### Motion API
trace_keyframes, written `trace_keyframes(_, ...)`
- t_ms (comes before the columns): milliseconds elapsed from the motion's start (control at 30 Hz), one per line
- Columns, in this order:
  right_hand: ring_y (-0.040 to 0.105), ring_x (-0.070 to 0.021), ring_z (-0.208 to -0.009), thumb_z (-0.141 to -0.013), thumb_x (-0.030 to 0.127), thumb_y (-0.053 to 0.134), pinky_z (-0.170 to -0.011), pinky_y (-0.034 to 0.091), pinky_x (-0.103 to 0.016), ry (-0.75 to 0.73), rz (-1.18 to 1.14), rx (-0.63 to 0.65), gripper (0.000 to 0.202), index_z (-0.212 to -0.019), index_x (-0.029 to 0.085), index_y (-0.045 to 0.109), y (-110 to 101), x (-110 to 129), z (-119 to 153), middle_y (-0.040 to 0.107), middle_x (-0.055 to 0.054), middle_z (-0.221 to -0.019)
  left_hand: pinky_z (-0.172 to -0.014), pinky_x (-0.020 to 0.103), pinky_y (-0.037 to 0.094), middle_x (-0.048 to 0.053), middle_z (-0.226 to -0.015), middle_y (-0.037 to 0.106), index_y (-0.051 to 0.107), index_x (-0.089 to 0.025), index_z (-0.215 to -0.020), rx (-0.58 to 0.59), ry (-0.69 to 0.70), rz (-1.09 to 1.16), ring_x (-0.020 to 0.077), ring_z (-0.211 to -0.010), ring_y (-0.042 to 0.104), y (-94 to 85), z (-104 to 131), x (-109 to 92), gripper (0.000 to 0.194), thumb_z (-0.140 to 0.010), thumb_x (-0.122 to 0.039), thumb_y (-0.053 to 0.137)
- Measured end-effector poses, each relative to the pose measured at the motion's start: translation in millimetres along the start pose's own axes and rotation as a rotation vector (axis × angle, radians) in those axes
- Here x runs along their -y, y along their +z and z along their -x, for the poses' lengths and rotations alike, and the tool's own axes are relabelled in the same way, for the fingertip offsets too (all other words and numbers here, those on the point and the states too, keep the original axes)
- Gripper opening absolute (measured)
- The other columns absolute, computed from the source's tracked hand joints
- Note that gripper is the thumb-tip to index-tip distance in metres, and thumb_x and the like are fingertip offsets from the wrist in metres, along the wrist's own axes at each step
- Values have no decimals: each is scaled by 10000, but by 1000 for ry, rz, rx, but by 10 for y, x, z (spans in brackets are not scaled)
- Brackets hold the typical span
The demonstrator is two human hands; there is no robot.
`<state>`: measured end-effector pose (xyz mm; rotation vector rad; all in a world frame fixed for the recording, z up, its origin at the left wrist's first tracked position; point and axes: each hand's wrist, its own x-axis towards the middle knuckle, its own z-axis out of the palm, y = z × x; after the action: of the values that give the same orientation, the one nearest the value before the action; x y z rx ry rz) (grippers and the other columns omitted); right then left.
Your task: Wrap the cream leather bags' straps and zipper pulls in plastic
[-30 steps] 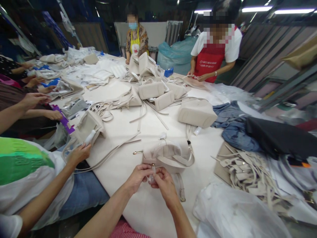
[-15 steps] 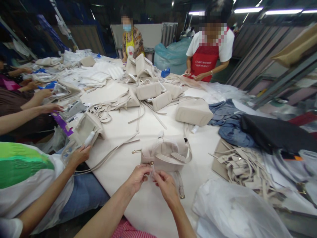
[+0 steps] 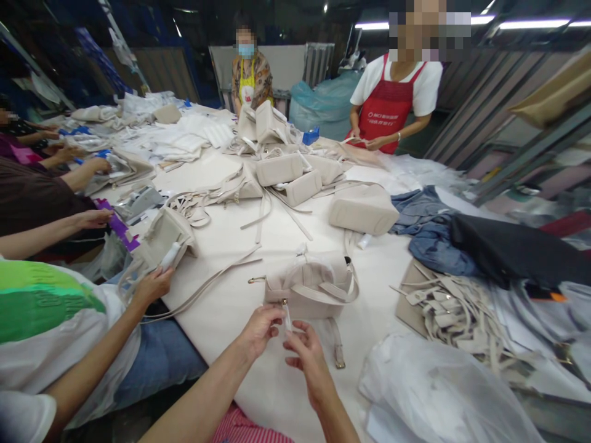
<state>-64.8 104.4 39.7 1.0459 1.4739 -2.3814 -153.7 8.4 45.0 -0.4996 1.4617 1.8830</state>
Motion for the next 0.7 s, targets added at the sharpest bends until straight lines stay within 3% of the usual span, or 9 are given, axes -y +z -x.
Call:
trace_keyframes(67, 619, -171, -856, -625, 460, 768, -690, 493, -268, -202, 189, -43, 614, -1120, 200, 514, 24, -8, -55, 664, -33, -929, -494, 225, 200, -26, -581, 493, 563, -141, -575, -10, 10, 4, 91, -584, 416, 15, -6, 15, 190, -446, -227, 672)
trace_keyframes(133, 623, -182, -816, -601, 486, 772, -719, 489, -286, -275, 278, -51, 574, -1029, 167, 559, 57, -20, -138, 679, -50, -875, -497, 229, 210, -30, -557, 485, 556, -145, -567, -13, 12, 3, 93, -563, 414, 25, -12, 29, 185, -454, -238, 668)
trace_keyframes(267, 603, -171, -639, -627, 638, 665, -585, 469, -277, -230, 302, -57, 505, -762, 155, 607, 102, -33, -259, 652, -48, -649, -495, 233, 202, -24, -563, 494, 561, -142, -572, -9, 24, -5, 100, -573, 429, 7, -23, 47, 180, -466, -238, 670)
trace_keyframes(533, 566, -126, -523, -593, 702, 613, -521, 463, -251, -155, 231, -7, 549, -708, 169, 553, 125, 17, -215, 592, -10, -591, -548, 238, 319, 18, -626, 571, 664, -101, -673, 87, 69, -5, 107, -602, 476, -40, 24, 97, 327, -499, -358, 767)
trace_keyframes(700, 496, -101, -444, -659, 666, 539, -456, 401, -233, -172, 219, -36, 478, -691, 190, 505, 227, -41, -214, 525, 27, -530, -428, 219, 208, -58, -427, 416, 690, -94, -789, 79, 90, -22, 68, -411, 325, 13, 47, 164, 510, -525, -525, 760)
